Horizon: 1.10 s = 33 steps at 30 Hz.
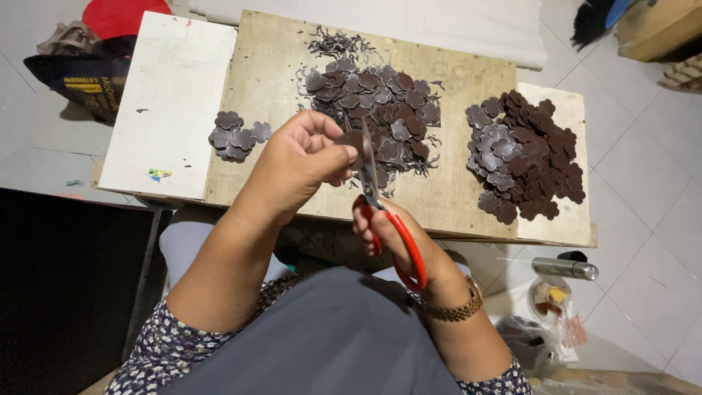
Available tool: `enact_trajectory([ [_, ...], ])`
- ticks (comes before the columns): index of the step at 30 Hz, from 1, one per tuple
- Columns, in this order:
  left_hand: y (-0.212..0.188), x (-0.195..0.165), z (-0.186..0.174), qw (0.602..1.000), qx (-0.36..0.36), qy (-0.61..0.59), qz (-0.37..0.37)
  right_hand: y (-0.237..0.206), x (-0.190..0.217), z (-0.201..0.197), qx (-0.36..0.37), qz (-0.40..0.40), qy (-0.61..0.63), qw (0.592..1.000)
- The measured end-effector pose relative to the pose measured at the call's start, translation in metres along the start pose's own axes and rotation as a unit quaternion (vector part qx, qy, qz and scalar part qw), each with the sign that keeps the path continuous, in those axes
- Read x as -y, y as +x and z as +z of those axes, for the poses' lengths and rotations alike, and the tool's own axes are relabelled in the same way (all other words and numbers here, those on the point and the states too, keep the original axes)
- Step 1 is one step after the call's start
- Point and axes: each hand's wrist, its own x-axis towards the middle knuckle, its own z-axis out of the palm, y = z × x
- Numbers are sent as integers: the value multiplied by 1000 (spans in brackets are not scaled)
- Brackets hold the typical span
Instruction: The person uses red-handled scissors to trim the edges of dark brown flower-shaped pieces on a wooden board. They pick up each piece, trim it, and place it back on the board, repeating the process throughout the clip.
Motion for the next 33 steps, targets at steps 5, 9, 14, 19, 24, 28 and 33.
enact_trajectory([
  [5, -4, -2, 1, 1000, 24, 10, 6, -8, 6, 3, 56, 2, 35, 998],
  [9, -6, -3, 2, 1000, 27, 12, -5, -6, 9, 2, 43, -8, -27, 999],
  [14, -7, -1, 4, 999, 22, 21, 13, -4, 6, 3, 29, -37, -63, 997],
  [19, -5, 0, 5, 999, 19, 21, 21, -4, 6, 5, -5, -53, -90, 995],
  [24, -6, 0, 6, 999, 14, 37, 21, -3, 7, 8, -21, -38, -77, 996],
  [28, -6, 0, 6, 999, 27, 33, 8, -4, 6, 8, -18, -52, -74, 996],
  [33, -10, 0, 8, 997, 64, 27, -25, -6, 5, 7, 9, -79, -62, 995],
])
